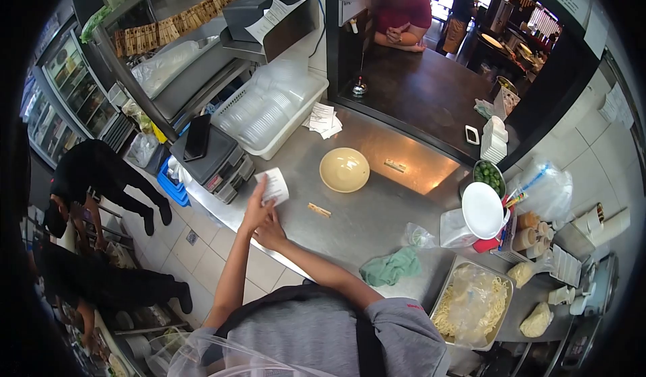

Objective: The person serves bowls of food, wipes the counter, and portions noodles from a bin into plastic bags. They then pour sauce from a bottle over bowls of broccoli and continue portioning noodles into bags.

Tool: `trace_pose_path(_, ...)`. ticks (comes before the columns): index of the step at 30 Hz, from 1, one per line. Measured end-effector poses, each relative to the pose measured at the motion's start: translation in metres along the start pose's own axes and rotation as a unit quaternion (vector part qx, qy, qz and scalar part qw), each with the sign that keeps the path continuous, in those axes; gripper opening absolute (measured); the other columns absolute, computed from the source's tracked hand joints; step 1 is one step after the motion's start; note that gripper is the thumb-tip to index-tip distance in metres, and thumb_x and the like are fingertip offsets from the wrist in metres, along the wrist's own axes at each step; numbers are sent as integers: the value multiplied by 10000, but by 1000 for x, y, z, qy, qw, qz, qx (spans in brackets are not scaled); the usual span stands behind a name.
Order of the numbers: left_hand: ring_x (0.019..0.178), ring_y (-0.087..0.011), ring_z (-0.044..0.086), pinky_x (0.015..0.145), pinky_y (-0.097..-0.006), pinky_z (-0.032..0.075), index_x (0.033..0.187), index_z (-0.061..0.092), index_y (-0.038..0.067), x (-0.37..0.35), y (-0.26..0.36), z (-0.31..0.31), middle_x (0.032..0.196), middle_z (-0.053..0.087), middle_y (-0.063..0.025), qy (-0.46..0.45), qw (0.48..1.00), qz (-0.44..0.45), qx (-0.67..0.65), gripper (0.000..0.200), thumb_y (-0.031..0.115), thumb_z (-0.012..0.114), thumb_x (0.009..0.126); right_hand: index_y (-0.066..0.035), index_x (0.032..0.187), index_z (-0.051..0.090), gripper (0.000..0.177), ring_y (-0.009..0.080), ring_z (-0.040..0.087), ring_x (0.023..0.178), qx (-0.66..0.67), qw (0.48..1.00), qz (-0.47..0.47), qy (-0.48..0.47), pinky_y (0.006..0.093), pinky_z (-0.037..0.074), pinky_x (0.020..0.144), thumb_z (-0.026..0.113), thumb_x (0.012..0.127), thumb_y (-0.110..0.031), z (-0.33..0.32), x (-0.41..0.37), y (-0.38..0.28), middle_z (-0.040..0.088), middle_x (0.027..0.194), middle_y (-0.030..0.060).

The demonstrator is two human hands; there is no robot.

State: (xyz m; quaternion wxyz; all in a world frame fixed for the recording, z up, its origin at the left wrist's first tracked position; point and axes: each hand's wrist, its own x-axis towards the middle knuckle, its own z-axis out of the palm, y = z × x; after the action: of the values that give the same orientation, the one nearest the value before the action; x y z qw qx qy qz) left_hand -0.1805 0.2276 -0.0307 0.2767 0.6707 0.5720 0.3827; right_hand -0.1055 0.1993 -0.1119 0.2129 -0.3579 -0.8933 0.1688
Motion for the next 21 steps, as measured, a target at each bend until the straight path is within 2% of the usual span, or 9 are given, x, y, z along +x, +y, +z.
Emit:
trace_pose_path(2, 1216, -307, 423, 990, -342, 360, 1394, 276, 28, -5, 19, -15, 1297, 423, -205, 71, 991, 18, -115, 711, -72, 572, 755, -75, 1382, 313, 622, 311, 202, 1347, -7, 999, 25, -24, 562, 101, 1060, 462, 867, -392, -3, -1, -2, 275, 1438, 158)
trace_pose_path(3, 1156, -264, 466, 949, -319, 399, 1393, 288, 38, -6, 7, -13, 1218, 463, -172, 119, 985, 42, -119, 761, -159, 539, 703, -54, 1360, 335, 632, 316, 228, 1329, -1, 1000, 16, 15, 568, 123, 1054, 497, 853, -395, 0, 0, -3, 322, 1404, 146)
trace_pose_path(6, 1057, -210, 531, 905, -286, 428, 1265, 464, 8, -11, -2, -23, 1220, 514, -142, 94, 992, -24, -74, 553, -104, 578, 735, -48, 1335, 362, 614, 311, 224, 1325, -31, 999, 9, -25, 571, 123, 1052, 521, 845, -383, -3, -1, -3, 342, 1382, 140)
trace_pose_path(8, 863, -163, 586, 668, -258, 534, 1158, 543, -19, -9, -59, -8, 1044, 597, -104, 49, 982, -113, -143, 374, -63, 589, 789, -44, 1313, 383, 600, 311, 226, 1318, -43, 999, -7, -23, 552, 130, 1059, 545, 834, -367, 2, -6, -4, 357, 1368, 125)
trace_pose_path(10, 776, -221, 631, 577, -267, 557, 1164, 526, -49, -11, -60, 3, 1026, 595, -156, 94, 949, -175, -243, 397, -89, 578, 772, -42, 1314, 383, 601, 316, 237, 1313, -45, 997, -5, -64, 539, 131, 1064, 550, 830, -357, -8, -7, -7, 356, 1368, 123)
trace_pose_path(13, 714, -240, 645, 535, -266, 564, 1231, 454, -57, -8, -76, 8, 991, 596, -175, 94, 904, -277, -312, 453, -116, 533, 789, -41, 1327, 370, 623, 292, 200, 1343, -15, 996, -14, -86, 529, 149, 1067, 569, 815, -334, -22, -20, -8, 330, 1387, 137)
trace_pose_path(16, 682, -250, 654, 557, -281, 567, 1283, 398, -35, 1, -86, 7, 974, 594, -200, 70, 909, -269, -310, 522, -132, 519, 785, -49, 1344, 354, 630, 264, 186, 1360, -7, 997, -41, -59, 513, 174, 1068, 569, 818, -321, -18, -34, -3, 294, 1420, 135)
trace_pose_path(20, 732, -248, 652, 564, -283, 568, 1236, 484, -21, 36, -71, 17, 1026, 599, -167, -52, 923, -245, -294, 495, -164, 454, 763, -62, 1361, 332, 623, 254, 197, 1356, -46, 996, -61, -38, 485, 168, 1078, 527, 847, -357, -15, -44, 1, 276, 1435, 130)
trace_pose_path(21, 824, -239, 644, 693, -289, 544, 1210, 546, 40, 48, -56, 21, 1055, 603, -138, -67, 934, -229, -265, 463, -129, 484, 783, -63, 1362, 330, 624, 250, 196, 1357, -52, 996, -61, -36, 485, 167, 1079, 518, 850, -368, -17, -44, -1, 279, 1434, 127)
